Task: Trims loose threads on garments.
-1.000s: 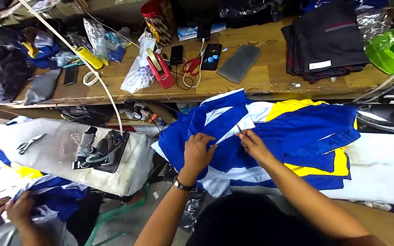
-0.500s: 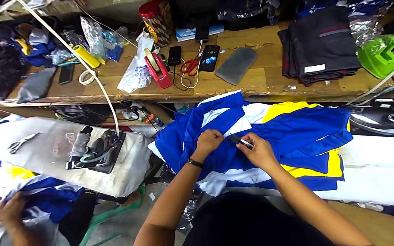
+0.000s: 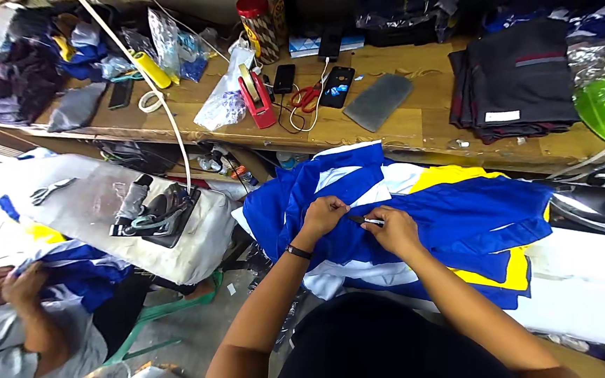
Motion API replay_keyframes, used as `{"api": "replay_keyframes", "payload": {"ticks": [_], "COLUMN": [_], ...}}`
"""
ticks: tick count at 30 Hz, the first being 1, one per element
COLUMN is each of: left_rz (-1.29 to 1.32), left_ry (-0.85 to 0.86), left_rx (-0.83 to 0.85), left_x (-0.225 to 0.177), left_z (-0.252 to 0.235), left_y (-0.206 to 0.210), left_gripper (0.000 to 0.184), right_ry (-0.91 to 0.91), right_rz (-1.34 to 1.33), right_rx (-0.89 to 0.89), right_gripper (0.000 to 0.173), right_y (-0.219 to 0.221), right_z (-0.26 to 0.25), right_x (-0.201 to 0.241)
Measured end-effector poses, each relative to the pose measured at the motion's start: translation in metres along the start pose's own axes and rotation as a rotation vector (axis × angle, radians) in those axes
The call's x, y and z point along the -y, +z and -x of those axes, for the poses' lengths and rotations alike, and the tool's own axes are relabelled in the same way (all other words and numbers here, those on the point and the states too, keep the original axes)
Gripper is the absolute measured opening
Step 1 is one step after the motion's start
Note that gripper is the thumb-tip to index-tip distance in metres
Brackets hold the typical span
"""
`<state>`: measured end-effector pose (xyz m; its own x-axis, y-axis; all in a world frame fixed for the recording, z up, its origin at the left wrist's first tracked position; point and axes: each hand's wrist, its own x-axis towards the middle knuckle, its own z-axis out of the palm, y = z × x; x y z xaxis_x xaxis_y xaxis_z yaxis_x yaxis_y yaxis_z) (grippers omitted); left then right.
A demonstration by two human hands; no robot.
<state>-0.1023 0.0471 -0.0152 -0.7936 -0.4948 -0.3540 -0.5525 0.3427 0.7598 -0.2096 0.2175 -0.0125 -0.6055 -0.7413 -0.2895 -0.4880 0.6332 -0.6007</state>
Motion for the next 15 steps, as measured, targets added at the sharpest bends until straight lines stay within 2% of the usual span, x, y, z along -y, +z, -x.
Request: {"api": "replay_keyframes", "payload": {"ticks": [3, 6, 7, 10, 11, 12, 15], "left_rz": [0.025, -0.173, -0.256, -0.453, -0.512, -0.538, -0.416], "left_ry": [0.044, 0.127, 0.116, 0.021, 0.000, -0.017, -0.191], "left_rx": [-0.053, -0.166, -0.175, -0.164, -0.176, -0.197, -0.236], "left_x": [0.001, 0.008, 0.013, 0.024, 0.029, 0.034, 0.037], "left_z": [0.007, 0.033, 0.046, 0.082, 0.087, 0.089, 0.087], "left_y": [-0.005, -0.025, -0.029, -0.014, -0.003, 0.006, 0.008], "left_gripper": [0.026, 0.035, 0.046, 0.100, 0.106, 0.101, 0.050], "right_ry": [-0.003, -0.011, -0.018, -0.058, -0.079, -0.101, -0.166], "right_rz": [-0.002, -0.074, -0.098, -0.184, -0.215, -0.249, -0.345], "right_rx": [-0.012, -0.049, -0.064, -0.119, -0.136, -0.151, -0.170], "right_gripper": [0.018, 0.023, 0.024, 0.027, 0.028, 0.028, 0.029], "right_y": [0.000, 0.001, 0.002, 0.009, 0.012, 0.017, 0.028], "right_z": [-0.001, 0.000, 0.001, 0.008, 0.010, 0.012, 0.017], "right_x": [0.000, -0.006, -0.008, -0.012, -0.011, -0.010, -0.005]}}
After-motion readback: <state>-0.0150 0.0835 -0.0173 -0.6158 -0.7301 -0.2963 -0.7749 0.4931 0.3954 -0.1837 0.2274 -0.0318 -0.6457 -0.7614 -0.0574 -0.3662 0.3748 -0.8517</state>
